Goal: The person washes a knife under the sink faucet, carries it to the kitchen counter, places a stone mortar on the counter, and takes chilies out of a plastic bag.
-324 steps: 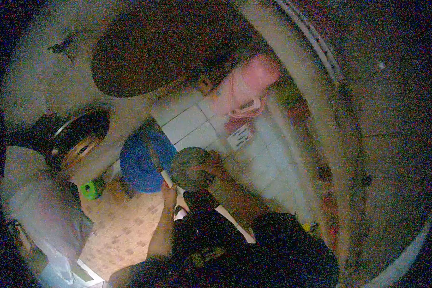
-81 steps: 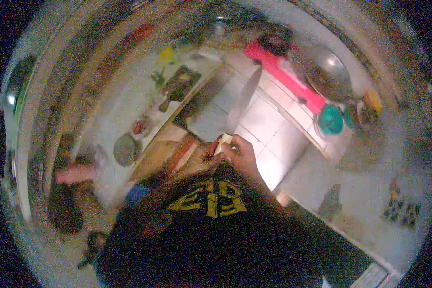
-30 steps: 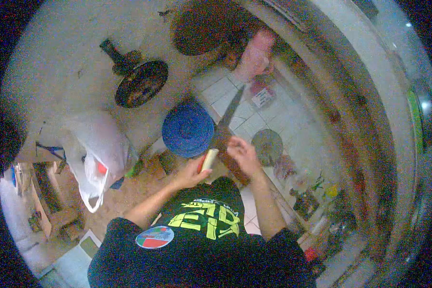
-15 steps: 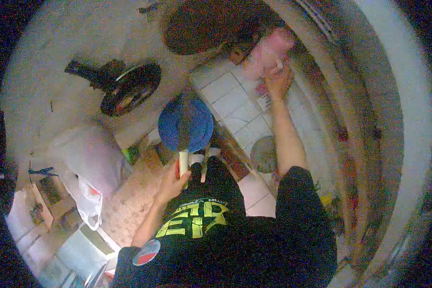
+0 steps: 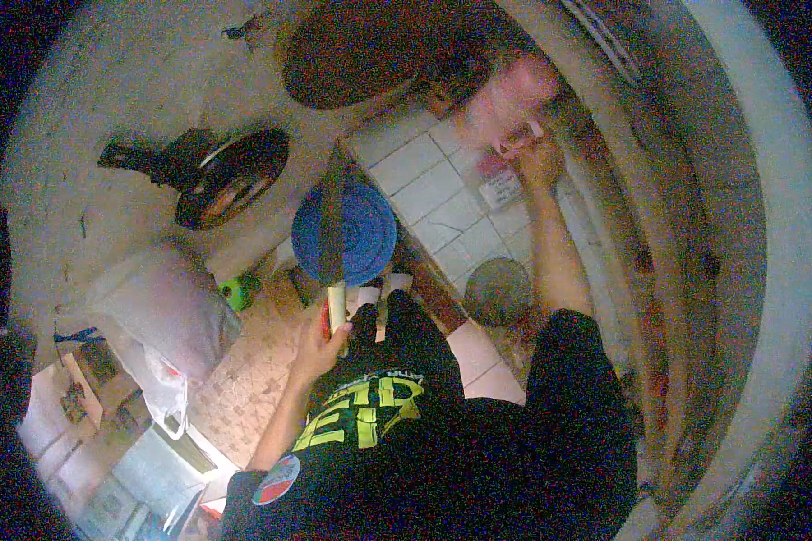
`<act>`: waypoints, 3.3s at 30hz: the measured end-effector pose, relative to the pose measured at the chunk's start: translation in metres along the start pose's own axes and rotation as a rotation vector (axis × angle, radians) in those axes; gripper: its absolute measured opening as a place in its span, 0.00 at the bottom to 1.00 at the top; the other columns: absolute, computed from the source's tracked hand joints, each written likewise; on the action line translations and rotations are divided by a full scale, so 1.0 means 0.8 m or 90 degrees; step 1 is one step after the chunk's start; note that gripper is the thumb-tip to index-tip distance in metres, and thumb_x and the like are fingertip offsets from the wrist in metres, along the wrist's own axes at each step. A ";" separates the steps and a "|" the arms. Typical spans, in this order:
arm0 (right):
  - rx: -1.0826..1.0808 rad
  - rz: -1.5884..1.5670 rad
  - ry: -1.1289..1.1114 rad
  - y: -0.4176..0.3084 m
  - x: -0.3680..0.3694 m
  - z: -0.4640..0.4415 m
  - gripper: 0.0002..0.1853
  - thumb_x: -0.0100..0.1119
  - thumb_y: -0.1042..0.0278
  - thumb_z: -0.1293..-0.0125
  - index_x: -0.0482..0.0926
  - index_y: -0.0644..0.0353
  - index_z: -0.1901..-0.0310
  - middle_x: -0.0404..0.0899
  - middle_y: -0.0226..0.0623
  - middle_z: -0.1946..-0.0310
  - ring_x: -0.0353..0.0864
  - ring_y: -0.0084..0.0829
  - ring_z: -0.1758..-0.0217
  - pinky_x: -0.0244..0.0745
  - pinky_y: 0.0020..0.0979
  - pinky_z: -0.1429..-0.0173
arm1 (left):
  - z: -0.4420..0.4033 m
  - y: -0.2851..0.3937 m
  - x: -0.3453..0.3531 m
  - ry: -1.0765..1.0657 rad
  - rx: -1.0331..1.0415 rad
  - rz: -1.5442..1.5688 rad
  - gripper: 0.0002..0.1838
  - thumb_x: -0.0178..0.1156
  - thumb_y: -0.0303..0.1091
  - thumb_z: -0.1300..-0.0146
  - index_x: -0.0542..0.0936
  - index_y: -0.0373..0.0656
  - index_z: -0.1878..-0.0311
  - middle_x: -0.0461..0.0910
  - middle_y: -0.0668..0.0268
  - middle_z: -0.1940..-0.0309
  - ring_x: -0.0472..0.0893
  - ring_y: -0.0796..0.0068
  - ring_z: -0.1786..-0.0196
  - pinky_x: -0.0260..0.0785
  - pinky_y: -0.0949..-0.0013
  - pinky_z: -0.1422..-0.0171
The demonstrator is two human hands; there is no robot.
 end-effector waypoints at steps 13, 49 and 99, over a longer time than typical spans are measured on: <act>-0.034 0.107 0.019 0.052 0.008 0.012 0.20 0.54 0.56 0.38 0.74 0.64 0.53 0.80 0.55 0.69 0.79 0.56 0.64 0.72 0.51 0.61 | -0.018 0.007 0.003 -0.038 -0.031 0.015 0.22 0.59 0.34 0.41 0.71 0.34 0.46 0.77 0.60 0.76 0.77 0.71 0.74 0.69 0.68 0.67; 0.107 -0.866 -0.636 -0.237 -0.060 0.339 0.11 0.51 0.68 0.31 0.74 0.65 0.52 0.77 0.33 0.59 0.75 0.24 0.55 0.69 0.29 0.47 | 0.018 0.074 -0.021 0.075 0.195 -0.158 0.15 0.54 0.43 0.36 0.78 0.38 0.64 0.77 0.49 0.77 0.79 0.49 0.71 0.68 0.56 0.69; 0.167 -0.837 0.044 -0.152 -0.350 0.396 0.16 0.55 0.72 0.36 0.63 0.62 0.50 0.67 0.29 0.76 0.66 0.18 0.79 0.65 0.22 0.76 | -0.042 0.370 0.086 -0.283 0.721 -0.009 0.09 0.63 0.33 0.42 0.77 0.38 0.72 0.67 0.70 0.88 0.63 0.86 0.83 0.54 0.75 0.79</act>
Point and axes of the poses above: each hand's wrist, its own z-axis away from the middle knuckle, its own x-axis out of the palm, y = z × x, the point moved 3 cm from there along -z, towards the middle knuckle
